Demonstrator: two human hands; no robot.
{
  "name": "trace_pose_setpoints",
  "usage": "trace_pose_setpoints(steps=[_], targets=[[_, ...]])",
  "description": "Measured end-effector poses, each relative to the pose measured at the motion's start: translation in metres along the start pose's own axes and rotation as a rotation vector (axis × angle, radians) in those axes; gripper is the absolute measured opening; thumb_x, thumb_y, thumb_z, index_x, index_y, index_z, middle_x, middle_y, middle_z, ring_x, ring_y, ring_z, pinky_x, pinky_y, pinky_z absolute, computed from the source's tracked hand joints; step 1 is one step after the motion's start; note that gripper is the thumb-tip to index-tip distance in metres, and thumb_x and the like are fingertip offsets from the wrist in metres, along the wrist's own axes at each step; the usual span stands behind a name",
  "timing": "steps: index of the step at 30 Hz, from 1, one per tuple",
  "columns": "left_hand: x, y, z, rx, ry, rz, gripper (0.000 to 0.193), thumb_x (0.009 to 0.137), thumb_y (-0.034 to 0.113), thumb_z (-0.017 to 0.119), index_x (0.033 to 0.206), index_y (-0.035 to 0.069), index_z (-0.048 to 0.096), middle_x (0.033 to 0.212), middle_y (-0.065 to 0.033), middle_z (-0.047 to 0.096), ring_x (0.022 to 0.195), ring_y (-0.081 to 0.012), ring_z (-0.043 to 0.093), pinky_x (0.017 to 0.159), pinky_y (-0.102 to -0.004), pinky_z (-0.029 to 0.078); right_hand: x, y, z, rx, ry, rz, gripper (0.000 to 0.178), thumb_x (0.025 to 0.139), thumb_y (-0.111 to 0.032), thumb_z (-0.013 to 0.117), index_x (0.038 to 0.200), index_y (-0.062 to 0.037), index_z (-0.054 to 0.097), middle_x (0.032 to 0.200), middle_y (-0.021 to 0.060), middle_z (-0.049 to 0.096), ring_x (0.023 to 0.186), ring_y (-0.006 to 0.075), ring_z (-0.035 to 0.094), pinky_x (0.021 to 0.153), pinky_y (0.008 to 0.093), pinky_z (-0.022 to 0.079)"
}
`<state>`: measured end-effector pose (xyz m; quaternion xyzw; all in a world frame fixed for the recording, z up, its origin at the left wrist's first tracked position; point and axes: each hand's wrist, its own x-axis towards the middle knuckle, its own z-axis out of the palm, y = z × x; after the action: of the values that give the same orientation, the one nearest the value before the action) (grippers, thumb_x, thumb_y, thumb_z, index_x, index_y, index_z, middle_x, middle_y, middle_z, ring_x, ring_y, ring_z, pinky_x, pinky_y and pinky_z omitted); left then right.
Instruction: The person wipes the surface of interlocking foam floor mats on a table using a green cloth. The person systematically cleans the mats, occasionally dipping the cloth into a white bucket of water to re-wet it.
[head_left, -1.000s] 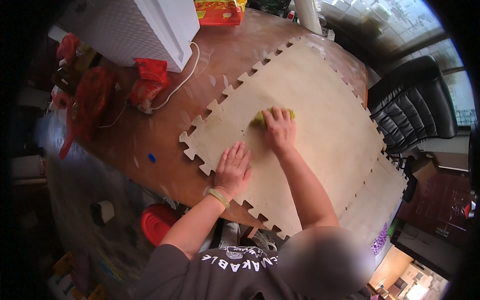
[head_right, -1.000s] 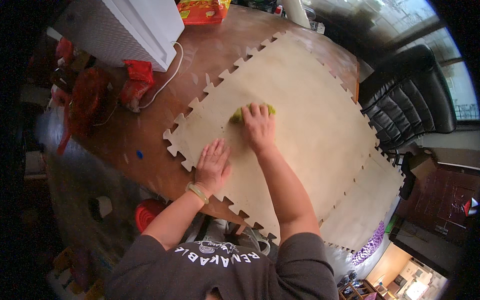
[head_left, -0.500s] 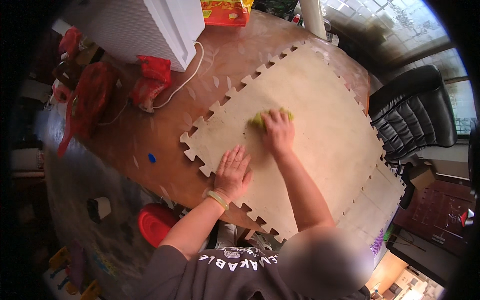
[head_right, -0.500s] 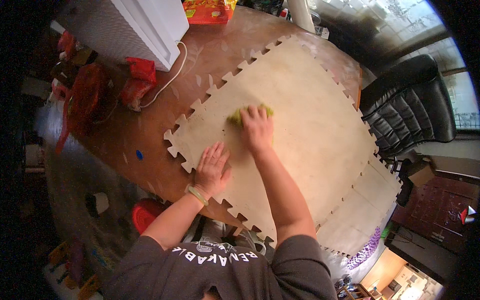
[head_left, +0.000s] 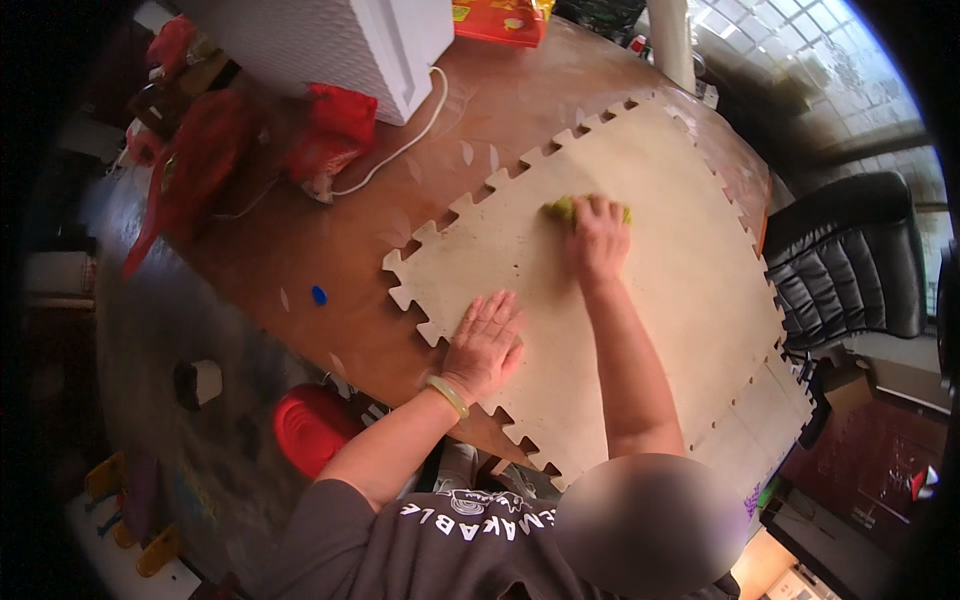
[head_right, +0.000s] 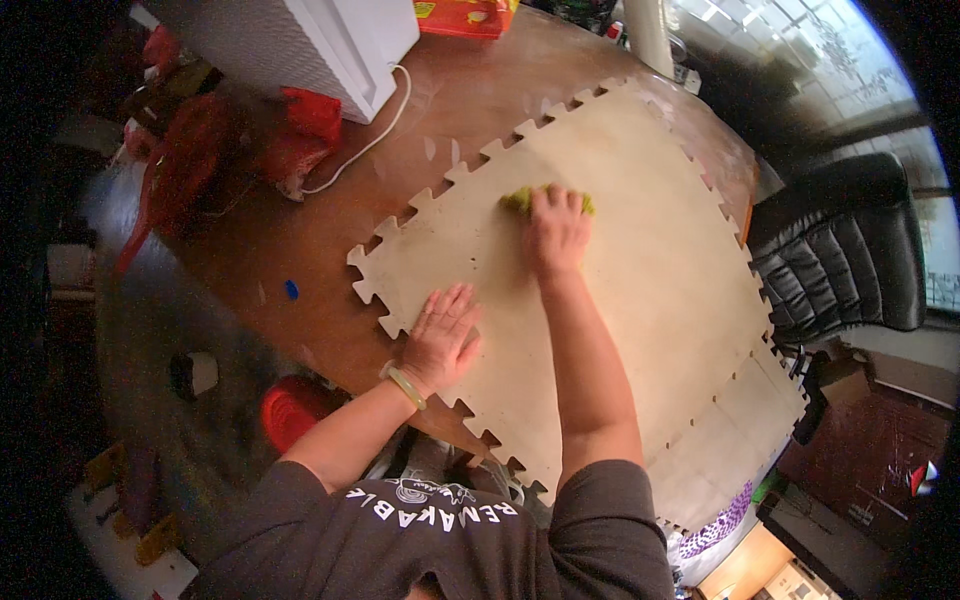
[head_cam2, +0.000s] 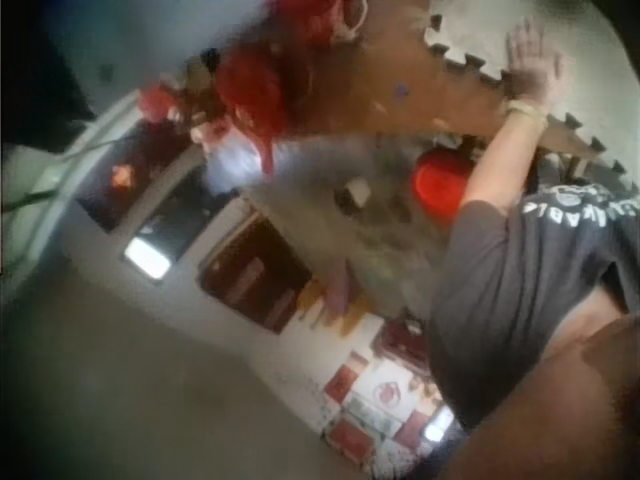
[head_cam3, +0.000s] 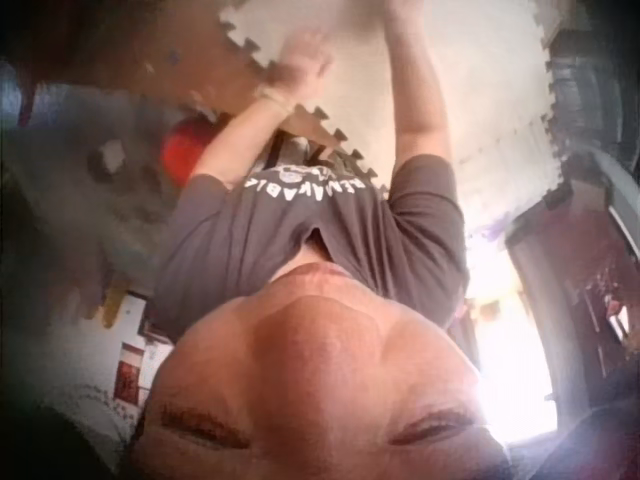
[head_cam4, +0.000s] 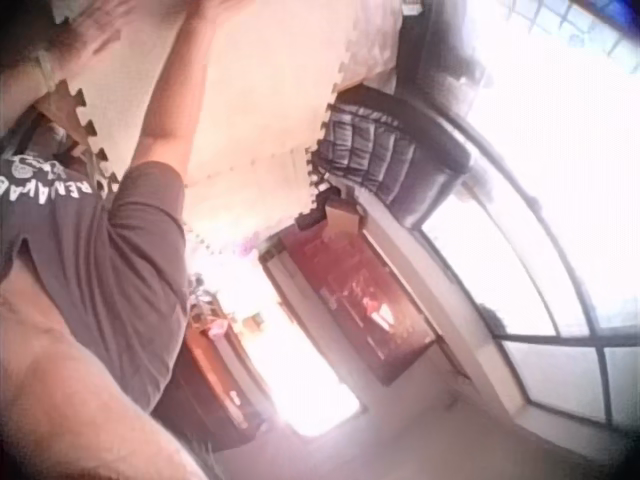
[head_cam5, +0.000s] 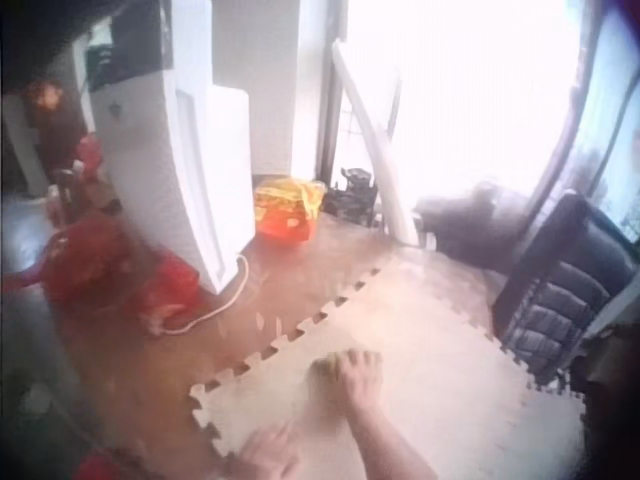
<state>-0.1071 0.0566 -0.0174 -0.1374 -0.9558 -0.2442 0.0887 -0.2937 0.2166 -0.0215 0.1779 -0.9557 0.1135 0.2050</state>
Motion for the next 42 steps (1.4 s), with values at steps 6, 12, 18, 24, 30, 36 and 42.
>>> trace_pose_setpoints(steps=[6, 12, 18, 24, 30, 36, 42], targets=[[0.003, 0.003, -0.003, -0.045, 0.050, 0.001, 0.043, 0.081, 0.020, 0.065, 0.121, 0.004, 0.059, 0.138, -0.0143, 0.051, 0.133, -0.0278, 0.043, 0.115, -0.0433, 0.027, 0.029, 0.008, 0.014, 0.014, -0.007, 0.072, 0.029, 0.071, -0.009, 0.062, 0.099, -0.0138, 0.064, 0.107, 0.0050, 0.061, 0.102, 0.0286, 0.055, 0.079, 0.0396, 0.047], [0.004, 0.002, -0.004, -0.043, 0.053, -0.023, 0.042, 0.077, 0.017, 0.066, 0.116, 0.004, 0.060, 0.137, -0.0147, 0.051, 0.132, -0.0289, 0.044, 0.114, -0.0445, 0.029, -0.073, -0.031, -0.039, 0.131, -0.209, -0.088, 0.046, 0.069, -0.010, 0.067, 0.114, -0.0154, 0.063, 0.120, 0.0065, 0.056, 0.113, 0.0281, 0.052, 0.083, 0.0407, 0.046], [0.001, -0.001, -0.001, -0.130, 0.114, -0.031, 0.040, 0.072, 0.016, 0.069, 0.109, 0.004, 0.059, 0.134, -0.0158, 0.051, 0.129, -0.0316, 0.045, 0.112, -0.0461, 0.033, -0.146, -0.045, -0.090, 0.159, -0.237, -0.139, 0.048, 0.066, -0.007, 0.067, 0.113, -0.0134, 0.064, 0.123, 0.0069, 0.056, 0.112, 0.0273, 0.053, 0.082, 0.0397, 0.045], [0.002, 0.001, -0.006, -0.206, 0.098, -0.042, 0.043, 0.070, 0.010, 0.070, 0.111, 0.004, 0.057, 0.133, -0.0167, 0.051, 0.129, -0.0349, 0.044, 0.111, -0.0491, 0.033, -0.130, -0.048, -0.092, 0.239, -0.257, -0.029, 0.051, 0.063, -0.004, 0.067, 0.113, -0.0144, 0.064, 0.120, 0.0072, 0.058, 0.109, 0.0295, 0.054, 0.084, 0.0406, 0.046], [-0.008, -0.011, -0.010, -0.154, 0.197, -0.037, 0.036, 0.072, 0.009, 0.068, 0.106, 0.006, 0.061, 0.128, -0.0144, 0.054, 0.126, -0.0324, 0.047, 0.109, -0.0488, 0.034, -0.092, -0.063, -0.086, 0.239, -0.208, -0.076, 0.050, 0.066, -0.004, 0.066, 0.114, -0.0168, 0.063, 0.117, 0.0091, 0.058, 0.105, 0.0299, 0.054, 0.083, 0.0403, 0.046], [-0.021, -0.027, -0.029, 0.033, 0.139, -0.218, 0.042, 0.076, 0.017, 0.072, 0.115, 0.009, 0.060, 0.137, -0.0118, 0.048, 0.134, -0.0317, 0.039, 0.113, -0.0536, 0.027, -0.096, -0.081, -0.070, 0.149, -0.232, -0.270, 0.041, 0.071, -0.009, 0.062, 0.111, -0.0178, 0.062, 0.116, 0.0079, 0.056, 0.105, 0.0271, 0.054, 0.076, 0.0377, 0.044], [-0.030, -0.032, -0.023, 0.040, 0.130, -0.192, 0.048, 0.077, 0.020, 0.072, 0.122, 0.009, 0.058, 0.142, -0.0110, 0.044, 0.138, -0.0333, 0.034, 0.114, -0.0555, 0.025, -0.066, -0.100, -0.039, 0.195, -0.121, -0.248, 0.023, 0.071, -0.014, 0.062, 0.094, -0.0153, 0.063, 0.105, 0.0047, 0.056, 0.098, 0.0243, 0.054, 0.071, 0.0355, 0.042]])
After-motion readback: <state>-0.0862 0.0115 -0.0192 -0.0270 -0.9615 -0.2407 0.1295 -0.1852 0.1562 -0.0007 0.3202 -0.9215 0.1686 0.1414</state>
